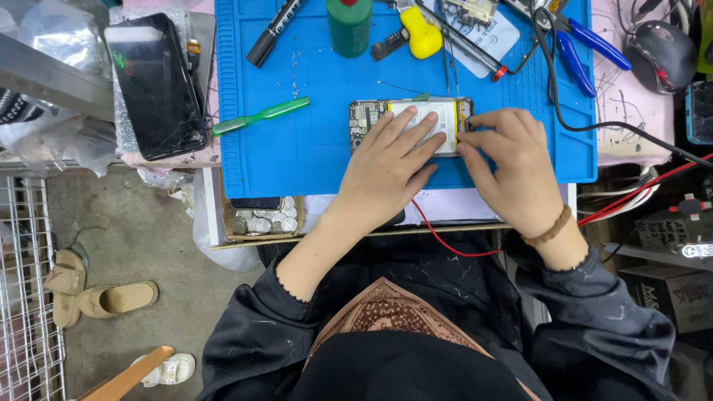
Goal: The person disconnects and reconnects internal ribbon cables and components within a mobile phone using their hands and a small prying tool. They manipulate a battery and the device's logic board on a repair mat.
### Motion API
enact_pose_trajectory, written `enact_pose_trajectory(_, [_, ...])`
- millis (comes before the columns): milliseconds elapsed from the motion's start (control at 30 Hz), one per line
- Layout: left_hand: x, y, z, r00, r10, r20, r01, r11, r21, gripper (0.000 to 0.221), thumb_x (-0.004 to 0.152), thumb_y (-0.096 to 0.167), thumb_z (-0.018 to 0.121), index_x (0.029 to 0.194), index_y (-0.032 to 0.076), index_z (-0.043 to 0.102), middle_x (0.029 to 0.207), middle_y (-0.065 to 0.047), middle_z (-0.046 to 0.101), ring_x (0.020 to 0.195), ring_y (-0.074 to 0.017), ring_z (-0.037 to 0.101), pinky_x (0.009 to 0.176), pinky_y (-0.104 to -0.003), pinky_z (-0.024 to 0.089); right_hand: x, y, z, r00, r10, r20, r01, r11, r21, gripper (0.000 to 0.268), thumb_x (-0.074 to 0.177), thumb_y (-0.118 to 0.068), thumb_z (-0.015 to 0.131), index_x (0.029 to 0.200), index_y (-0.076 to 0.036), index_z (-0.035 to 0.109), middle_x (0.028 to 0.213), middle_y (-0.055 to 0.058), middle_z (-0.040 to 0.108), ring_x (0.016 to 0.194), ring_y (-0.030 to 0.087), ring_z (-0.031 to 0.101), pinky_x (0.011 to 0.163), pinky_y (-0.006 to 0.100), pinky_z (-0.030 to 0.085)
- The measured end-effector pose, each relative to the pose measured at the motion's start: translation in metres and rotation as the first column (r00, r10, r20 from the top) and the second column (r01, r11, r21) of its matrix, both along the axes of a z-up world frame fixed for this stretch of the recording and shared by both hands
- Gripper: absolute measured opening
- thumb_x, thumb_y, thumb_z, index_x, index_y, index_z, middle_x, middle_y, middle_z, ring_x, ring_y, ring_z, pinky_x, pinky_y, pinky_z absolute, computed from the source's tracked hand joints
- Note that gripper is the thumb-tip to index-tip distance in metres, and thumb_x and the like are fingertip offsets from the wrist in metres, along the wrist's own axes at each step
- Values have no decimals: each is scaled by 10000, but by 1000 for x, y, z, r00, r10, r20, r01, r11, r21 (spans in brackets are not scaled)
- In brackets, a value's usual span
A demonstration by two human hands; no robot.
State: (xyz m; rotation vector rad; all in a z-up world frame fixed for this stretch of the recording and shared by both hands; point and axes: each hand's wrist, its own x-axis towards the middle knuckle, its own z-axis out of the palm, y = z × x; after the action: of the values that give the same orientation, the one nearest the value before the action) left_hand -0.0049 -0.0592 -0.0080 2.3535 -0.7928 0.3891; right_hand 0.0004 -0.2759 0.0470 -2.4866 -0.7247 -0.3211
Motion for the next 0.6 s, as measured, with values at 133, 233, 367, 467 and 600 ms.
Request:
enact_pose_trajectory(133, [2, 12, 12, 1000, -7, 23, 9, 998, -66, 411, 919, 203, 740, 1312, 113, 662, 1476, -86, 554, 1408, -329, 465, 1208, -517, 336, 22, 4, 7, 998, 59, 23, -60, 997, 49, 266, 934, 5, 697, 1199, -21, 684, 1162, 155, 636, 1117, 366, 568, 975, 450, 465])
enact_pose_trajectory(233, [13, 27, 20, 993, 92, 67, -87, 994, -69, 390, 899, 80, 712, 1288, 101, 688, 1422, -83, 612, 1326, -315, 541, 1147, -481, 424, 29, 1, 6, 999, 36, 20, -37, 998, 53, 335, 940, 67, 644, 1265, -13, 671, 1162, 167, 641, 1103, 382, 562, 967, 444, 470])
enact_pose_trajectory(367, [52, 38, 27, 991, 102, 86, -99, 994, -42, 388, 842, 12, 693, 1228, 37, 705, 1275, -114, 662, 1161, -318, 606, 975, -406, 547, 21, -1, -1, 998, -64, -20, 66, 995, 70, 323, 912, 91, 631, 1218, -4, 674, 1125, 167, 651, 1049, 386, 566, 925, 446, 462])
enact_pose_trajectory(467, [79, 33, 29, 998, 42, 57, -47, 995, 83, 188, 824, 56, 729, 1012, 37, 728, 1060, -107, 658, 1046, -311, 623, 839, -416, 556, 8, 0, -9, 996, -72, 45, 66, 991, 120, 308, 901, 91, 633, 1191, -8, 661, 1153, 163, 645, 1080, 386, 568, 946, 455, 460])
enact_pose_trajectory(600, [92, 28, 27, 997, -27, 67, 14, 984, 179, 29, 819, 86, 747, 828, 64, 730, 924, -91, 631, 982, -298, 629, 790, -423, 554, 2, -1, -18, 992, -75, 102, 59, 987, 151, 370, 920, 101, 605, 1261, -29, 666, 1196, 124, 646, 1120, 356, 562, 984, 442, 458])
